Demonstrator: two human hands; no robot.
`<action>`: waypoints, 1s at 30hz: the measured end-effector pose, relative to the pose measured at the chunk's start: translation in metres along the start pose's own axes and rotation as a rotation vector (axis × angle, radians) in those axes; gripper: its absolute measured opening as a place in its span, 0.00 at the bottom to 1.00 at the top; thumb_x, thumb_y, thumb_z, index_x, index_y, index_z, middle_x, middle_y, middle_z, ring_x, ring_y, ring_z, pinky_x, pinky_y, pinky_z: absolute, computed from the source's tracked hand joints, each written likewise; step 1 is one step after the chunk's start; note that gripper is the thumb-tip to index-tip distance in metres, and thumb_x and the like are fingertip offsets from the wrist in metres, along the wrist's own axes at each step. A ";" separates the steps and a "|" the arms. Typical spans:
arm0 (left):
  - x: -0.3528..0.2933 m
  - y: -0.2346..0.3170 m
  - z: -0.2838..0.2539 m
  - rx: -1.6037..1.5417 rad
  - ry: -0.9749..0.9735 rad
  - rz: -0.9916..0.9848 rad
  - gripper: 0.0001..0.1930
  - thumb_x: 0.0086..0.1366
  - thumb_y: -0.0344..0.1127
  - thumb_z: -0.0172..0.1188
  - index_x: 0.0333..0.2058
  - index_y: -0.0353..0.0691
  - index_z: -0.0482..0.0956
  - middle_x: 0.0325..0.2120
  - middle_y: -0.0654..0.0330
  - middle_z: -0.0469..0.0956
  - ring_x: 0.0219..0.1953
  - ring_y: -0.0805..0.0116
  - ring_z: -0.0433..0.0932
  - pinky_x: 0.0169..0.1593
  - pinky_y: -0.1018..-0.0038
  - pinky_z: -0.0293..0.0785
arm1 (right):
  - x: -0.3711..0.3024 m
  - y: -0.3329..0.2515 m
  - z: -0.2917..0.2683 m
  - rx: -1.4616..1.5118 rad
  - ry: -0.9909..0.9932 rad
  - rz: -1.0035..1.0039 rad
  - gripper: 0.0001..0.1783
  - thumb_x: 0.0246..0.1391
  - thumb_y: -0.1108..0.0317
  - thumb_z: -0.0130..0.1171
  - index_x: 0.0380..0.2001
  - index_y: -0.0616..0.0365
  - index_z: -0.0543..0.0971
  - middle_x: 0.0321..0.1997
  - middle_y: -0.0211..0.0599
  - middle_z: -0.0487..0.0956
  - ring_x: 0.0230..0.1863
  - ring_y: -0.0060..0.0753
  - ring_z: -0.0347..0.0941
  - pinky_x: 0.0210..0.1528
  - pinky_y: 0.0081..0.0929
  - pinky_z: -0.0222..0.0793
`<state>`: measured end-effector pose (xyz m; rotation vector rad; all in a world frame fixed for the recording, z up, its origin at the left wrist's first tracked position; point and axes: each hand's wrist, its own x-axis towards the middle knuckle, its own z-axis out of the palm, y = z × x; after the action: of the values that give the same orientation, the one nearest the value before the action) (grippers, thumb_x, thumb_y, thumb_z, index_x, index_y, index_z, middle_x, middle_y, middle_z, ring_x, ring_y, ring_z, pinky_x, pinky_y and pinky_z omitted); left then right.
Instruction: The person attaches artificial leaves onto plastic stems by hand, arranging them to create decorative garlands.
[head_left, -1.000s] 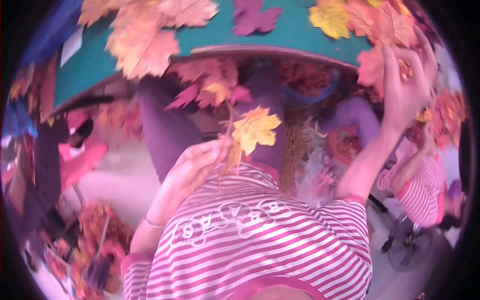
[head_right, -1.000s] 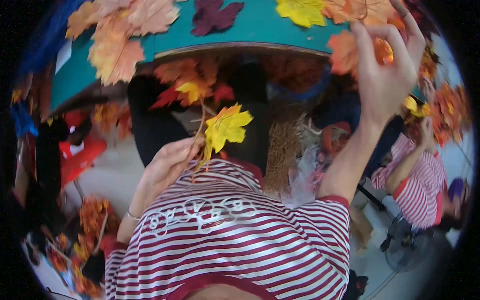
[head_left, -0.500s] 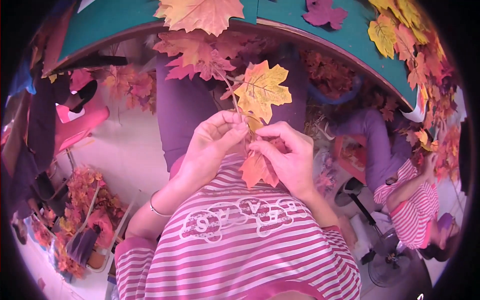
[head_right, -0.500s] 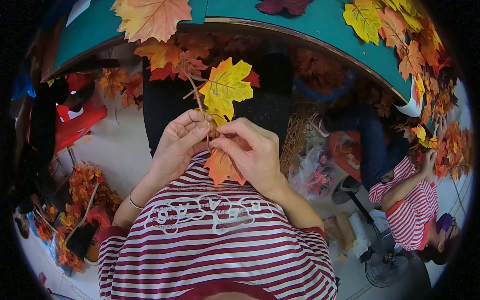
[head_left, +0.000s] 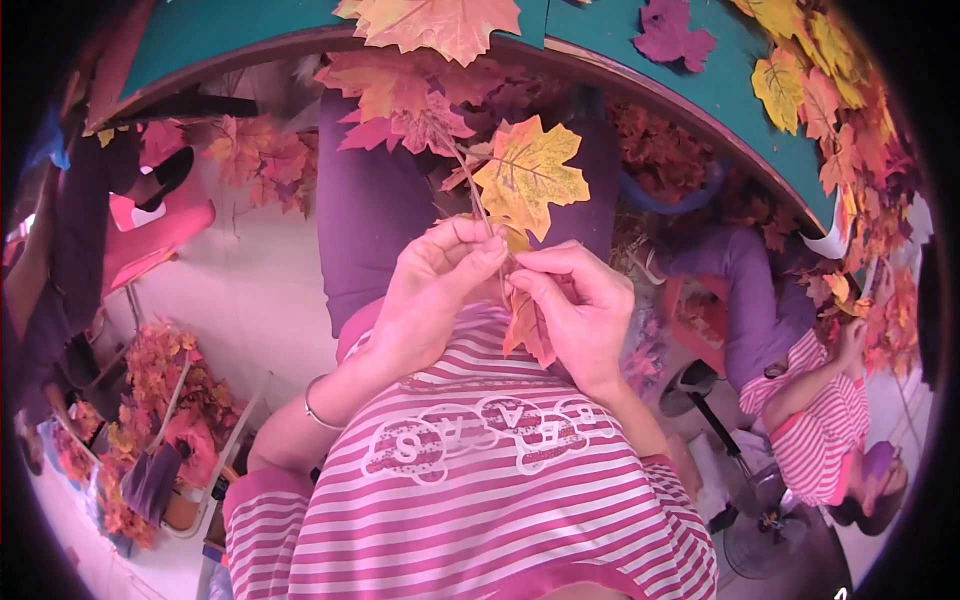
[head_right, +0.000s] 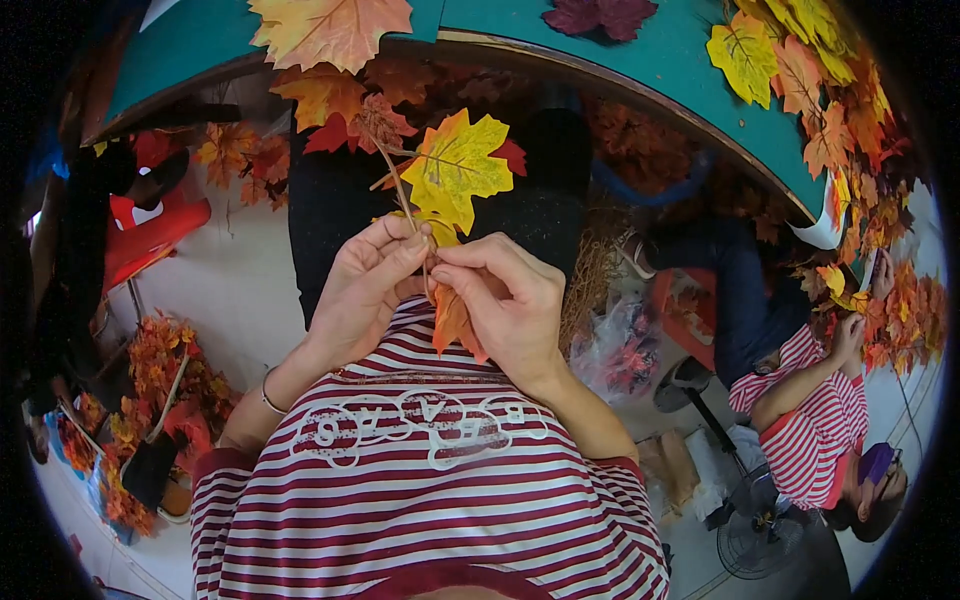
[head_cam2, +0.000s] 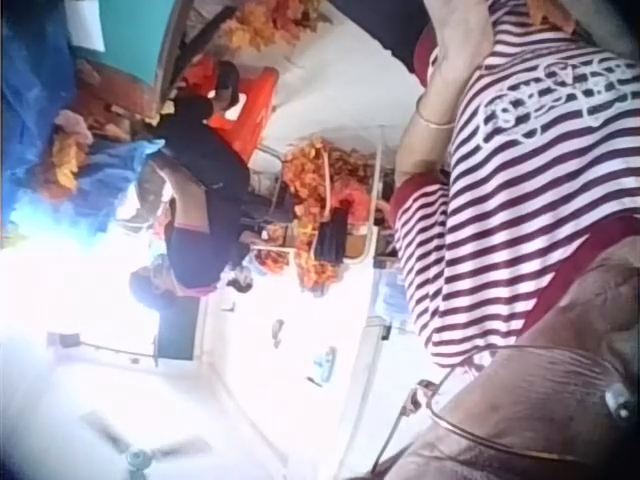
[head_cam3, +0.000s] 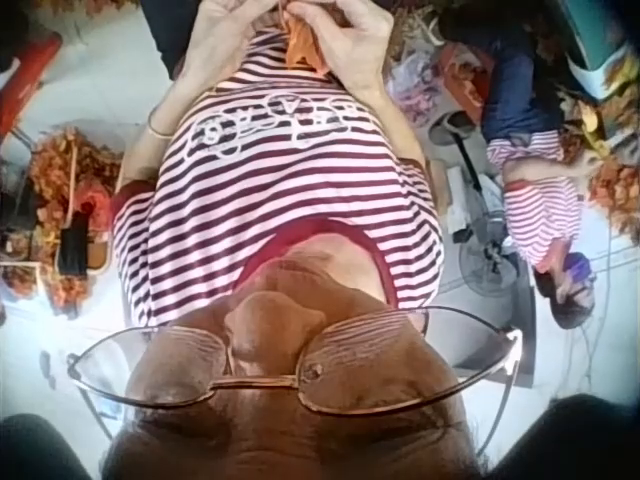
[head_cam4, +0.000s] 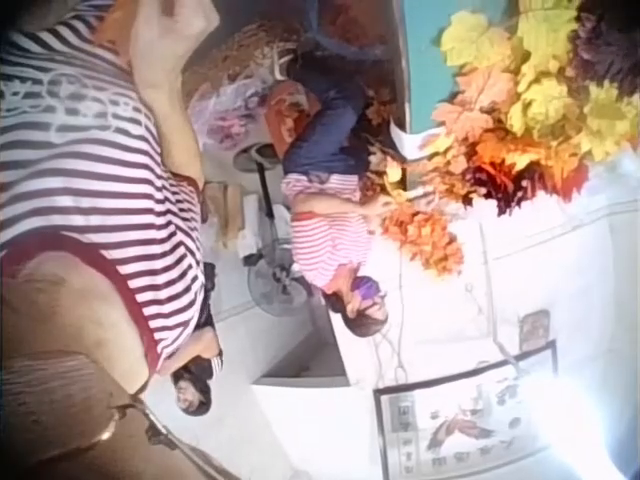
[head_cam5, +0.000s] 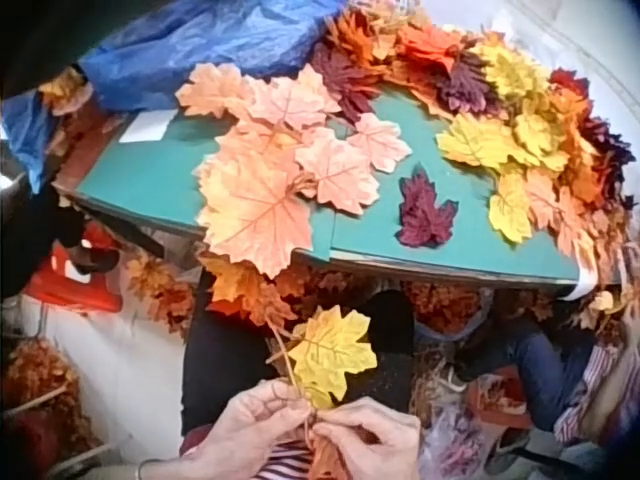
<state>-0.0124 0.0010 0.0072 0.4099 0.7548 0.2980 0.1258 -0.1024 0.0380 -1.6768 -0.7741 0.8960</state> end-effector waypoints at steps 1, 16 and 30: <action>0.001 -0.001 0.000 0.000 0.002 0.001 0.07 0.72 0.31 0.61 0.45 0.36 0.78 0.37 0.62 0.82 0.37 0.77 0.81 0.42 0.77 0.79 | 0.000 0.000 0.000 0.086 0.017 0.079 0.07 0.53 0.85 0.67 0.36 0.69 0.83 0.33 0.39 0.83 0.33 0.26 0.82 0.36 0.20 0.78; 0.002 -0.009 0.005 -0.131 0.020 0.033 0.04 0.73 0.31 0.60 0.43 0.40 0.77 0.37 0.64 0.81 0.39 0.76 0.81 0.45 0.74 0.80 | 0.006 0.000 -0.005 0.046 0.008 0.139 0.06 0.51 0.82 0.69 0.33 0.66 0.83 0.31 0.34 0.82 0.31 0.21 0.80 0.34 0.18 0.74; 0.001 -0.014 0.007 -0.158 0.019 0.106 0.04 0.73 0.30 0.60 0.44 0.41 0.78 0.41 0.65 0.82 0.41 0.77 0.81 0.46 0.75 0.80 | 0.006 -0.003 -0.002 0.129 0.023 0.203 0.05 0.54 0.83 0.67 0.34 0.66 0.81 0.29 0.33 0.82 0.26 0.16 0.78 0.25 0.15 0.71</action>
<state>-0.0047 -0.0122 0.0047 0.2981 0.7235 0.4581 0.1307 -0.0980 0.0401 -1.6679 -0.5248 1.0429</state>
